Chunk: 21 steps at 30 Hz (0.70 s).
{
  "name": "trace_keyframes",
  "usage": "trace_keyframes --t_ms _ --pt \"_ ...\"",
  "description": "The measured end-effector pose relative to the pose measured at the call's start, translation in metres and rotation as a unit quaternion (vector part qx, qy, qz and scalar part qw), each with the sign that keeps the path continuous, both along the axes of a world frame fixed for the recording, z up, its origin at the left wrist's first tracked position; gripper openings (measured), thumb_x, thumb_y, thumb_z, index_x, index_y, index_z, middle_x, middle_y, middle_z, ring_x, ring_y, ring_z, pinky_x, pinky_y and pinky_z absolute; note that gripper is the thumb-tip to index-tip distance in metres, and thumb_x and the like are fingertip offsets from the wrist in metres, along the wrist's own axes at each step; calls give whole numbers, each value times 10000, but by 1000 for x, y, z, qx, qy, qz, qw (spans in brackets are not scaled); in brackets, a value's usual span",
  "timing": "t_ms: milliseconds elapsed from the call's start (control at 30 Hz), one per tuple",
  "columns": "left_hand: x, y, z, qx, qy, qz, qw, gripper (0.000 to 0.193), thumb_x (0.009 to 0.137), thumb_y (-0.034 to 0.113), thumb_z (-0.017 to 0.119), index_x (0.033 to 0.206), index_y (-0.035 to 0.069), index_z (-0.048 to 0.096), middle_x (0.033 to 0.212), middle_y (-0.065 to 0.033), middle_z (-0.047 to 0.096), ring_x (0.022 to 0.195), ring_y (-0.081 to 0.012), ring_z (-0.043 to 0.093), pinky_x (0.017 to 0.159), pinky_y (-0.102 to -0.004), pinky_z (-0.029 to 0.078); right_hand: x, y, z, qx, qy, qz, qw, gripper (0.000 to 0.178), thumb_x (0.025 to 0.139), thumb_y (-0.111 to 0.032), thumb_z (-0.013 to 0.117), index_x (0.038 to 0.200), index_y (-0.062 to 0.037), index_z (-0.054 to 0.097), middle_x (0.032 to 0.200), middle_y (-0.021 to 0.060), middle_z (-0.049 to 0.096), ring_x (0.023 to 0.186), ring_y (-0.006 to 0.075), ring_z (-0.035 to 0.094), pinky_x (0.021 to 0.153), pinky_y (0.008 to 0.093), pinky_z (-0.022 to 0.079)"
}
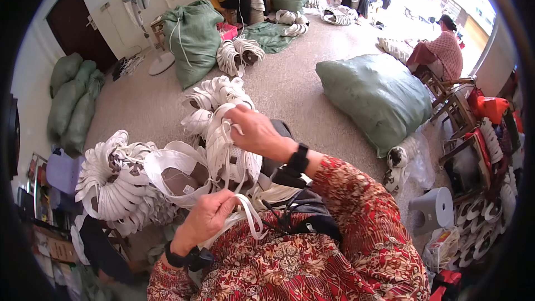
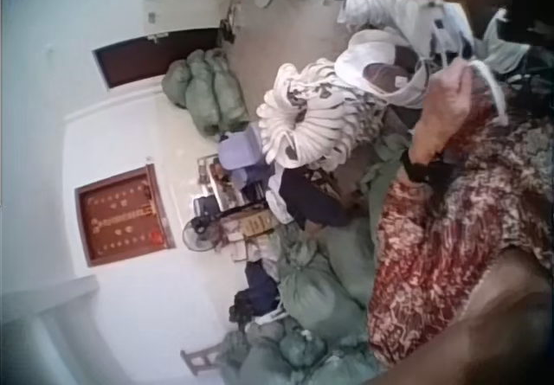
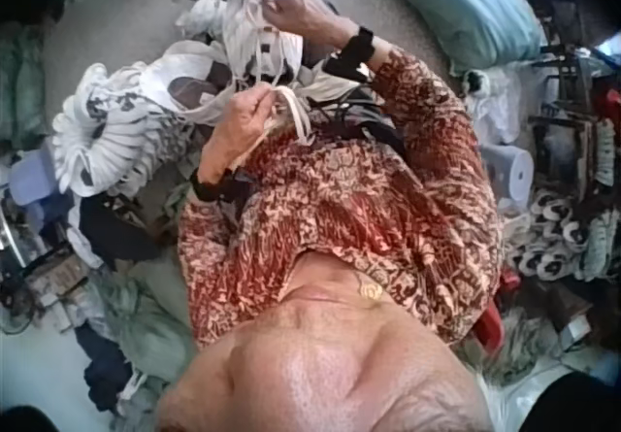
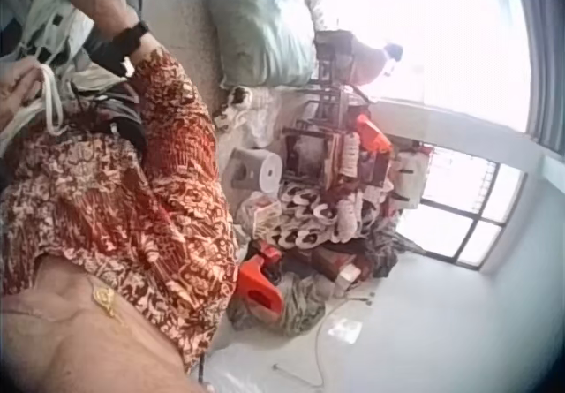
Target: The recorder is threading laces or cords through shoe uppers as part of a manufacturing process.
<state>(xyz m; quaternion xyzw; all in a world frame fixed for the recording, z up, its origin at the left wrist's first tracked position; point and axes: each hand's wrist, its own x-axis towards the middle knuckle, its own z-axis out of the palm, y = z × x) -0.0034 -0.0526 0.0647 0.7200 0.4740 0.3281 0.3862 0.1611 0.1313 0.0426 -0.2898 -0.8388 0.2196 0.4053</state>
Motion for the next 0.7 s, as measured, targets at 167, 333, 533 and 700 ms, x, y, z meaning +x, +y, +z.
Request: trace_keyframes --t_ms 167,333,533,700 --pt "-1 15 -1 87 107 2 991 159 964 131 591 900 -15 598 817 -222 629 724 -441 601 595 -472 450 44 -52 30 -432 47 220 873 288 927 -193 652 1111 23 603 984 101 689 693 93 654 566 285 538" --pt "18 29 -3 124 125 -34 984 147 979 147 576 946 5 564 770 -220 587 725 -442 594 611 -483 450 75 -71 8 -442 -179 325 817 280 1037 -242 542 1073 20 634 784 2 648 646 76 591 583 234 481" --pt "24 30 -21 90 77 -37 992 209 1020 186 526 920 2 531 780 -224 585 748 -455 593 626 -489 449 111 -63 11 -504 -58 252 824 256 1050 -221 519 1066 -19 676 790 -18 623 679 53 554 627 232 466" --pt "20 31 -21 23 8 -47 999 218 1035 179 521 929 -9 546 735 -168 556 644 -318 561 613 -396 443 114 -56 16 -537 38 311 783 237 1053 -208 515 1031 -22 660 883 24 673 782 81 633 716 248 524"
